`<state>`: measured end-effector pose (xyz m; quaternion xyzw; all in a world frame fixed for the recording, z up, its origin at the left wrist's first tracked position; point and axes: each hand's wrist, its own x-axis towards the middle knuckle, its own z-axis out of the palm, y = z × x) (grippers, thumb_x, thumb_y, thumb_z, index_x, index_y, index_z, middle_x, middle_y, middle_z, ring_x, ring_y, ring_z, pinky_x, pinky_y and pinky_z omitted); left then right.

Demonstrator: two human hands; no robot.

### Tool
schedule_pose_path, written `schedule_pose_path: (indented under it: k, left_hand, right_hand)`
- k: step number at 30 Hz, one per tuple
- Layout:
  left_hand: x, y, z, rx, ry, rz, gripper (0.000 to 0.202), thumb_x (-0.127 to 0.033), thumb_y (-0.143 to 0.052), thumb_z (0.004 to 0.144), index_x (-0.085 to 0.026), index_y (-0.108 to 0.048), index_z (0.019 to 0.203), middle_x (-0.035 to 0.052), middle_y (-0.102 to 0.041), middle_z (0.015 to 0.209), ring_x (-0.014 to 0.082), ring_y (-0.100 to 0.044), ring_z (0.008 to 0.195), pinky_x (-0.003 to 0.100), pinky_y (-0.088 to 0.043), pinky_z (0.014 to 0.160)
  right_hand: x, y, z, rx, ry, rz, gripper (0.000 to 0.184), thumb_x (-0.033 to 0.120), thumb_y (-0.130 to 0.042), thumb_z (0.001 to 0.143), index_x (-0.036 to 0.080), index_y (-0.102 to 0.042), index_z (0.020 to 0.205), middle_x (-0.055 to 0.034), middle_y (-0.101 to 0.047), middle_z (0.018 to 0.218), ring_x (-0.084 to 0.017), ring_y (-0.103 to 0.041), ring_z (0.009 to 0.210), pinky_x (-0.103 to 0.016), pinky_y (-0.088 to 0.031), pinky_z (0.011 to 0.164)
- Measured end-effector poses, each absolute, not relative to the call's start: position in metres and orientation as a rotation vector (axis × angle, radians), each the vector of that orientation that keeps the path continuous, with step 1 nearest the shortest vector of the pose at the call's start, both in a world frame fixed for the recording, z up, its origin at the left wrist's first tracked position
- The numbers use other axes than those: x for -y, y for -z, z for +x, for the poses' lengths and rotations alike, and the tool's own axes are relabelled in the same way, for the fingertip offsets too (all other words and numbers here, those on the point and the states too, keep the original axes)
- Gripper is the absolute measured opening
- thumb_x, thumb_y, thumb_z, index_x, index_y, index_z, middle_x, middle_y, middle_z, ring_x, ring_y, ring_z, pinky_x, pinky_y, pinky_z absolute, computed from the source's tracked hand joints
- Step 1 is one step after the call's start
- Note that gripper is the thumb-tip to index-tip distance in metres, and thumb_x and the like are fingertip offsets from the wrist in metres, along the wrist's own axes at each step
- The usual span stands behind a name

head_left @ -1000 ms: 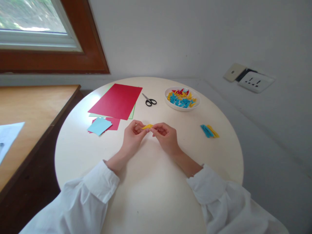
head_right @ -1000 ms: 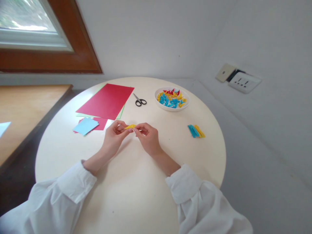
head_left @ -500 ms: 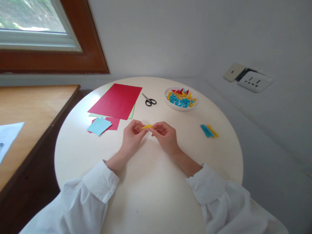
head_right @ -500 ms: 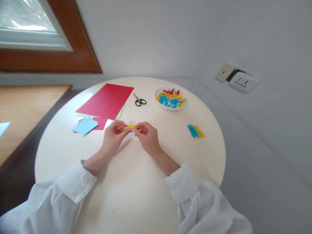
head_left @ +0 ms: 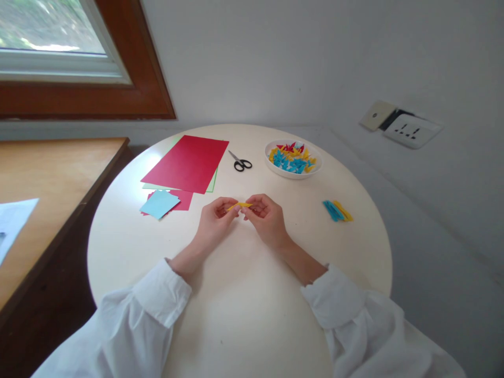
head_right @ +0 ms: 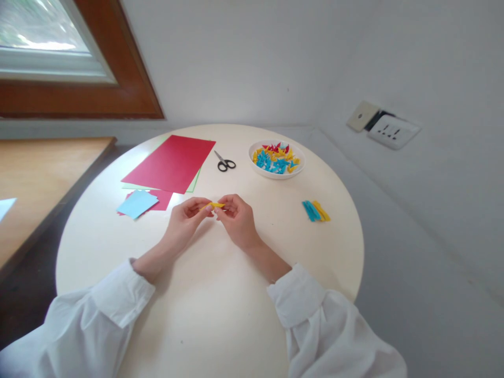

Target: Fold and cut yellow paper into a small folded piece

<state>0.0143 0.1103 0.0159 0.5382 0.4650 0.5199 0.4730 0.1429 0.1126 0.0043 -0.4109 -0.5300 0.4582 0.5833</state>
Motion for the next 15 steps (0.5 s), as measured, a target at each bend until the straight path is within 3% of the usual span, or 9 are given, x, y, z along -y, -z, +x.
schedule_pose_path:
  k: [5,10,13,15]
  left_hand:
    - [-0.1108,-0.0147,0.013,-1.247,-1.152,1.483,0.019,-0.032,-0.056,0.073,-0.014,-0.059,0.067,0.0002,-0.057,0.06,0.0118,-0.052,0.057,0.023,-0.039,0.055]
    - [-0.1093,-0.0163,0.0146,-1.274,-1.11,1.54,0.024,-0.033,-0.052,0.076,-0.015,-0.053,0.06,-0.0033,-0.048,0.053,0.0088,-0.042,0.05,0.021,-0.032,0.048]
    - [-0.108,-0.0179,0.0156,-1.256,-1.091,1.531,0.025,-0.034,-0.052,0.076,-0.015,-0.051,0.059,-0.0032,-0.047,0.053,0.0086,-0.041,0.05,0.022,-0.031,0.048]
    - [-0.1075,-0.0177,0.0161,-1.22,-1.086,1.527,0.026,-0.035,-0.052,0.076,-0.016,-0.05,0.059,-0.0031,-0.047,0.053,0.0087,-0.041,0.051,0.022,-0.031,0.049]
  right_hand:
    - [-0.1133,-0.0037,0.1431,1.236,-1.138,-0.944,0.026,0.029,-0.069,0.063,0.019,-0.051,0.08,0.0027,-0.06,0.068,-0.011,-0.059,0.061,-0.025,-0.05,0.057]
    - [-0.1155,-0.002,0.1441,1.237,-1.204,-0.926,0.035,0.037,-0.067,0.065,0.02,-0.047,0.089,0.0057,-0.057,0.062,-0.009,-0.052,0.05,-0.022,-0.043,0.047]
    - [-0.1158,-0.0014,0.1448,1.309,-1.2,-0.988,0.029,0.045,-0.059,0.072,0.019,-0.046,0.072,0.0081,-0.046,0.05,-0.006,-0.04,0.041,-0.021,-0.032,0.04]
    - [-0.1153,-0.0017,0.1448,1.402,-1.153,-1.05,0.037,0.049,-0.053,0.075,0.019,-0.042,0.058,0.008,-0.039,0.044,-0.005,-0.034,0.04,-0.021,-0.027,0.039]
